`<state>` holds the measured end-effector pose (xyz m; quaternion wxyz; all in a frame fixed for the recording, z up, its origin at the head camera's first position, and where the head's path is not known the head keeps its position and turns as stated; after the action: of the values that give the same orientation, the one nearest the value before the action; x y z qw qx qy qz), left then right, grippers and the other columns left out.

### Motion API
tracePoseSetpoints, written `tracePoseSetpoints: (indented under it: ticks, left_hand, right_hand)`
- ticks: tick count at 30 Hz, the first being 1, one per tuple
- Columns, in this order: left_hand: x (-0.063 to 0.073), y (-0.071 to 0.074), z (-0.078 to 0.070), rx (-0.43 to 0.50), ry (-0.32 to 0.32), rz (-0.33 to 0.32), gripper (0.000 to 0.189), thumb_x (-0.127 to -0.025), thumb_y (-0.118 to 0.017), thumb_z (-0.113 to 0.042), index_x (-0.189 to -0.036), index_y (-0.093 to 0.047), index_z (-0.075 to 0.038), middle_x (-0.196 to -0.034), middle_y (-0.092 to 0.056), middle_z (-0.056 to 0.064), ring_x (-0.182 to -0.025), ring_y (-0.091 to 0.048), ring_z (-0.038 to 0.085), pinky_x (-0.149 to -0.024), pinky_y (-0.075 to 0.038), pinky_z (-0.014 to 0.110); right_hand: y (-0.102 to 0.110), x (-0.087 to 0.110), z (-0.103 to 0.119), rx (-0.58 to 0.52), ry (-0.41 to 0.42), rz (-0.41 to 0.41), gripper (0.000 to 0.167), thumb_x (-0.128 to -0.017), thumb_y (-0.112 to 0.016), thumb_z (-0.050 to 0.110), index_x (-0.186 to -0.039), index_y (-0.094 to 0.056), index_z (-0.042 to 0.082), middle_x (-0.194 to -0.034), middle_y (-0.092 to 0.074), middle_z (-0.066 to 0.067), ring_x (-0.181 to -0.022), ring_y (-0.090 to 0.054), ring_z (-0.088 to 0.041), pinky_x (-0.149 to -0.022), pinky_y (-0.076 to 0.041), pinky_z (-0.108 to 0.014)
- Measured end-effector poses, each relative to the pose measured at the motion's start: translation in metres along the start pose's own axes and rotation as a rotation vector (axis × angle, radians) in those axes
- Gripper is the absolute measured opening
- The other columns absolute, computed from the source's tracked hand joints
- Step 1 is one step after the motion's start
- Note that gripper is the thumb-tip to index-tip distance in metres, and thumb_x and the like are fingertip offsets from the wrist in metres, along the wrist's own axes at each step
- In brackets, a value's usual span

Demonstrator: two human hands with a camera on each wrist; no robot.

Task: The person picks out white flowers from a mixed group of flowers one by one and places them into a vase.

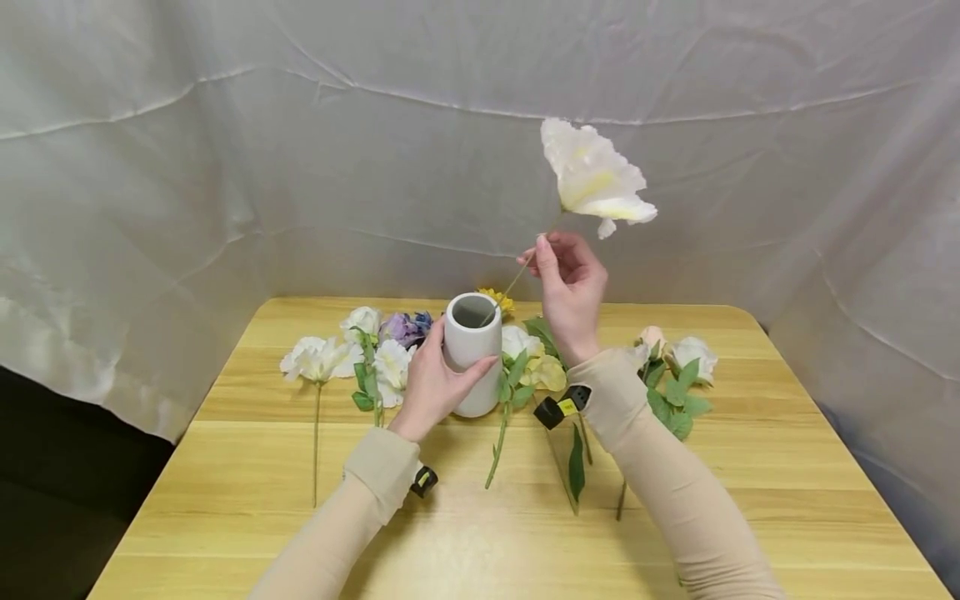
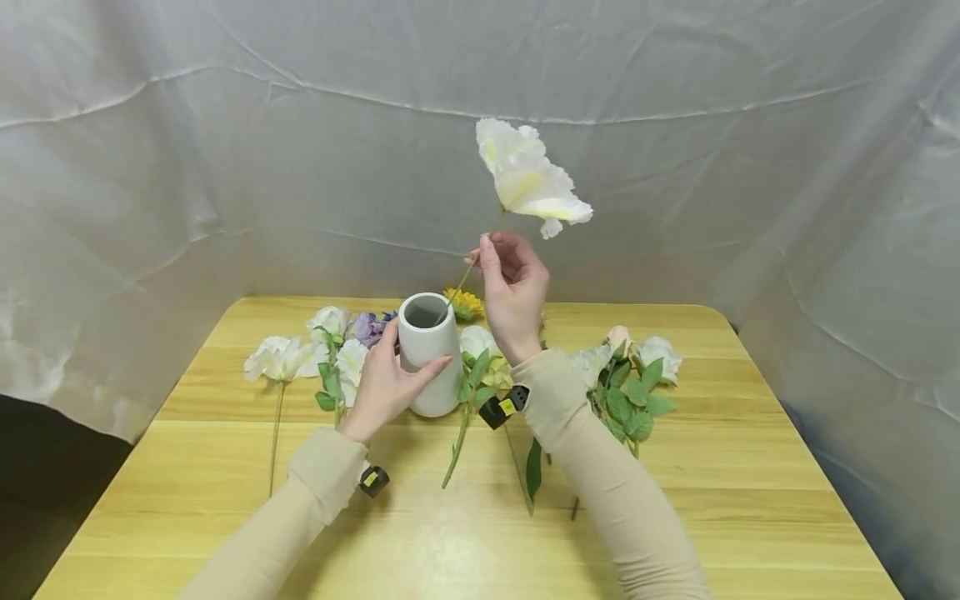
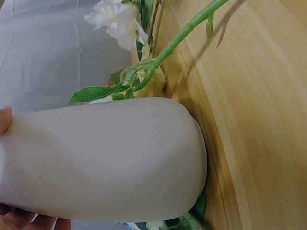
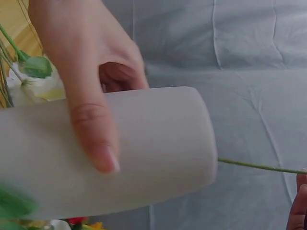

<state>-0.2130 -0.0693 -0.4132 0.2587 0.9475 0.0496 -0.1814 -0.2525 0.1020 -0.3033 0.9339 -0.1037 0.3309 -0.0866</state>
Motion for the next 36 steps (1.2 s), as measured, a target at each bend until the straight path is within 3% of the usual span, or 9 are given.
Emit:
tracePoseSetpoints:
  ticks: [5, 12, 20, 23, 28, 32, 36]
  left_hand:
    - [0.000, 0.000, -0.001, 0.002, -0.010, -0.002, 0.084, -0.080, -0.086, -0.037, -0.147, -0.043, -0.009, -0.133, -0.063, 0.013, -0.117, -0.064, 0.033, -0.096, -0.056, 0.052]
    - [-0.001, 0.000, 0.000, 0.001, -0.012, -0.001, 0.083, -0.079, -0.086, -0.037, -0.146, -0.044, -0.010, -0.133, -0.064, 0.012, -0.117, -0.064, 0.033, -0.097, -0.056, 0.050]
    - [-0.003, -0.001, 0.002, 0.004, -0.018, -0.005, 0.083, -0.080, -0.086, -0.038, -0.146, -0.044, -0.009, -0.133, -0.064, 0.013, -0.117, -0.065, 0.033, -0.095, -0.056, 0.051]
    - [-0.004, -0.001, 0.002, 0.000, -0.003, 0.004, 0.084, -0.079, -0.086, -0.038, -0.147, -0.043, -0.010, -0.133, -0.064, 0.013, -0.117, -0.064, 0.033, -0.096, -0.056, 0.050]
    - [-0.003, -0.001, 0.001, -0.007, 0.010, 0.011, 0.085, -0.079, -0.086, -0.039, -0.148, -0.043, -0.011, -0.134, -0.063, 0.013, -0.117, -0.064, 0.033, -0.096, -0.056, 0.051]
    - [-0.004, -0.002, 0.001, -0.010, 0.010, 0.009, 0.085, -0.079, -0.086, -0.039, -0.148, -0.043, -0.011, -0.134, -0.063, 0.012, -0.118, -0.064, 0.033, -0.096, -0.056, 0.051]
    - [-0.004, -0.002, 0.002, -0.010, 0.007, 0.008, 0.085, -0.080, -0.085, -0.040, -0.147, -0.043, -0.011, -0.134, -0.063, 0.012, -0.118, -0.064, 0.033, -0.096, -0.056, 0.051]
  right_hand:
    - [-0.002, 0.005, -0.010, 0.058, -0.113, 0.053, 0.017, -0.099, -0.062, 0.007, -0.101, -0.063, -0.010, -0.078, -0.071, 0.009, -0.072, -0.067, -0.004, -0.073, -0.059, -0.019]
    - [-0.004, 0.010, -0.025, 0.101, -0.222, 0.116, 0.012, -0.100, -0.062, 0.011, -0.092, -0.068, 0.002, -0.075, -0.070, 0.011, -0.071, -0.066, -0.006, -0.073, -0.059, -0.018]
    - [-0.008, 0.014, -0.040, 0.180, -0.286, 0.175, 0.029, -0.101, -0.062, 0.016, -0.098, -0.067, -0.012, -0.080, -0.070, 0.000, -0.073, -0.064, -0.011, -0.073, -0.058, -0.020]
    - [-0.009, 0.016, -0.042, 0.217, -0.299, 0.191, 0.030, -0.101, -0.062, 0.018, -0.097, -0.068, -0.011, -0.080, -0.069, 0.000, -0.075, -0.066, -0.015, -0.075, -0.058, -0.021]
    - [-0.009, 0.018, -0.046, 0.261, -0.341, 0.211, 0.031, -0.101, -0.063, 0.022, -0.096, -0.070, -0.008, -0.079, -0.068, 0.004, -0.074, -0.064, -0.008, -0.073, -0.054, -0.021]
    - [-0.008, 0.019, -0.050, 0.290, -0.375, 0.217, 0.030, -0.100, -0.064, 0.023, -0.097, -0.071, -0.006, -0.086, -0.071, -0.008, -0.073, -0.060, -0.003, -0.069, -0.050, -0.018]
    - [-0.007, 0.020, -0.052, 0.326, -0.398, 0.227, 0.028, -0.099, -0.065, 0.023, -0.100, -0.072, -0.003, -0.092, -0.073, -0.010, -0.075, -0.060, -0.003, -0.067, -0.048, -0.016]
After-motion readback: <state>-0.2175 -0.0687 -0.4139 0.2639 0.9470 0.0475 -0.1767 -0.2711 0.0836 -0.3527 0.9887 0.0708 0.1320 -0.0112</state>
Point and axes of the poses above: each hand's wrist, its own x-axis away from the middle knuckle, its own y-axis out of the back of the hand, z = x × y, the point moved 1 cm from there along -x, towards the middle knuckle
